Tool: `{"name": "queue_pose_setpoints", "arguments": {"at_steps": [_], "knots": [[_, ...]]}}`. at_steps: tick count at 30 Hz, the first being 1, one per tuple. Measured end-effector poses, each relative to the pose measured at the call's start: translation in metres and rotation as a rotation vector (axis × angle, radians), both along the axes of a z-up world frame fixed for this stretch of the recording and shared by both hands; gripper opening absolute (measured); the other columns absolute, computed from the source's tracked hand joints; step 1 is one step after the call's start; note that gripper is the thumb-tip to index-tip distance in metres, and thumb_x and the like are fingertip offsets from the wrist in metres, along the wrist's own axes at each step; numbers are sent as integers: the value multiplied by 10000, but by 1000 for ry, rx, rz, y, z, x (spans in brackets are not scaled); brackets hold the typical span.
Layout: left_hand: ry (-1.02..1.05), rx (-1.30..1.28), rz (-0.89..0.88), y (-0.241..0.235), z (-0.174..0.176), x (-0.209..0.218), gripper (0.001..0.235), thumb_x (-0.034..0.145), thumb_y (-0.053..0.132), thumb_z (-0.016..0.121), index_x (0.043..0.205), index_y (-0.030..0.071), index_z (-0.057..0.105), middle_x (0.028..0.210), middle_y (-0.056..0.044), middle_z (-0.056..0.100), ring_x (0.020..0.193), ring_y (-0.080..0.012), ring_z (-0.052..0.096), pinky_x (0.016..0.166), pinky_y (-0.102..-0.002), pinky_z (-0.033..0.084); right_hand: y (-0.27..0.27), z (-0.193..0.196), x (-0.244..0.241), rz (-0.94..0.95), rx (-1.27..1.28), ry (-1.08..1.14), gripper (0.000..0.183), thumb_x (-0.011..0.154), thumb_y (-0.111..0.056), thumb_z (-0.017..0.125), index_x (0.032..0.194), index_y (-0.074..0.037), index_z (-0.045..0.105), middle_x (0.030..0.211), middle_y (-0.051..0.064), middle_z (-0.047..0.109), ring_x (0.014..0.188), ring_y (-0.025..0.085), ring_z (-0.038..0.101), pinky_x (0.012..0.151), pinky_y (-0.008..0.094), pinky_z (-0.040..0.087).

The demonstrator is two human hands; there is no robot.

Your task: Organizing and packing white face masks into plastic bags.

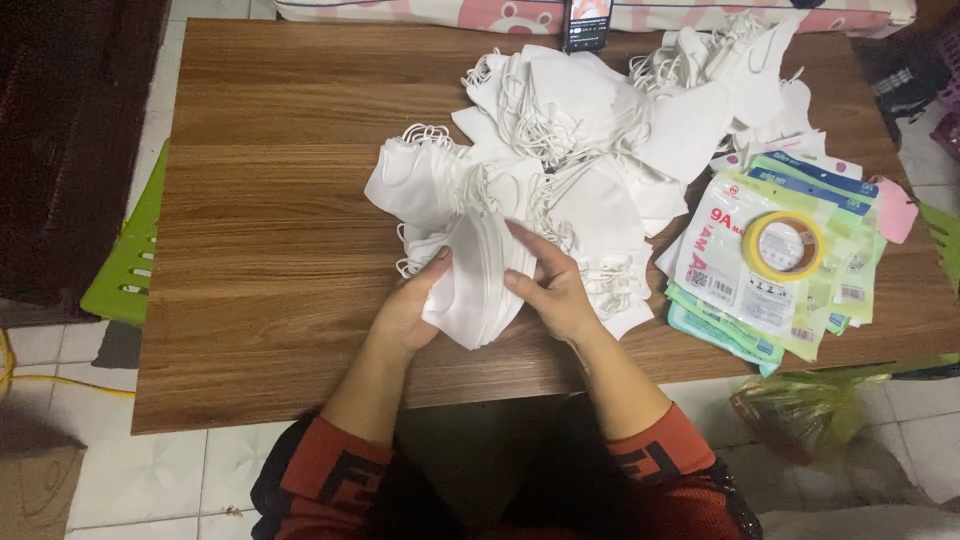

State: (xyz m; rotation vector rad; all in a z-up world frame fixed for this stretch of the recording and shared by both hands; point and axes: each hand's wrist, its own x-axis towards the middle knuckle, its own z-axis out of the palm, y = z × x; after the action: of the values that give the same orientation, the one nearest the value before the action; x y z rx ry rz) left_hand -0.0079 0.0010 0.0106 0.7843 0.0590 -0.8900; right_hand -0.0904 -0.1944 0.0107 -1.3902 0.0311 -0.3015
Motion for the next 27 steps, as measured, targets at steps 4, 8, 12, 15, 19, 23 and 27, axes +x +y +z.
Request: {"name": "queue_pose_setpoints", "arguments": {"at_steps": [4, 8, 12, 15, 19, 23, 27], "knots": [[-32, -6, 12, -1, -21, 6, 430, 970, 374, 688, 1287, 83, 692, 1140, -122, 765, 1006, -224, 738, 1002, -446, 557, 0, -6, 2, -30, 4, -35, 623, 892, -119, 752, 1457, -7, 517, 1530, 201, 507, 1437, 273, 429, 1210, 453, 363], [-57, 28, 76, 2, -36, 5, 411, 953, 288, 728, 1284, 49, 678, 1115, -127, 767, 983, -205, 738, 1002, -445, 555, 5, -2, 0, -38, -37, -53, 615, 950, -382, 687, 1418, 1, 573, 1493, 198, 555, 1456, 266, 413, 1227, 452, 311], [-39, 40, 72, -1, -27, 5, 417, 946, 311, 737, 1281, 68, 685, 1110, -121, 765, 993, -214, 735, 997, -446, 554, 2, -2, 3, -38, -68, -75, 649, 860, -88, 792, 1451, -19, 533, 1519, 178, 527, 1447, 254, 423, 1228, 443, 326], [-21, 81, 89, 1, -27, 1, 434, 924, 309, 767, 1278, 71, 691, 1106, -117, 766, 995, -223, 736, 993, -446, 556, 1, 0, 2, -55, -102, -80, 625, 893, -59, 746, 1471, -34, 512, 1547, 168, 498, 1475, 262, 380, 1246, 459, 291], [-21, 100, 106, 2, -23, 0, 427, 917, 273, 778, 1280, 66, 690, 1113, -118, 766, 1004, -218, 736, 996, -444, 556, 2, 1, 0, -49, -65, -46, 495, 962, -210, 694, 1394, 7, 590, 1458, 183, 588, 1452, 254, 433, 1233, 437, 308], [-25, 105, 108, 2, -28, 1, 446, 903, 288, 794, 1275, 64, 692, 1111, -111, 764, 997, -212, 731, 987, -452, 558, 0, 0, 0, -10, -74, -60, 664, 804, -85, 827, 1412, 0, 573, 1477, 184, 567, 1425, 251, 461, 1214, 424, 351], [-19, 130, 64, 0, -20, 0, 533, 887, 375, 798, 1320, 93, 671, 1214, -120, 739, 1096, -225, 702, 1040, -463, 531, 0, 6, -1, -17, -93, -38, 647, 861, -131, 806, 1440, -10, 544, 1512, 183, 528, 1457, 264, 403, 1235, 443, 310]]}}
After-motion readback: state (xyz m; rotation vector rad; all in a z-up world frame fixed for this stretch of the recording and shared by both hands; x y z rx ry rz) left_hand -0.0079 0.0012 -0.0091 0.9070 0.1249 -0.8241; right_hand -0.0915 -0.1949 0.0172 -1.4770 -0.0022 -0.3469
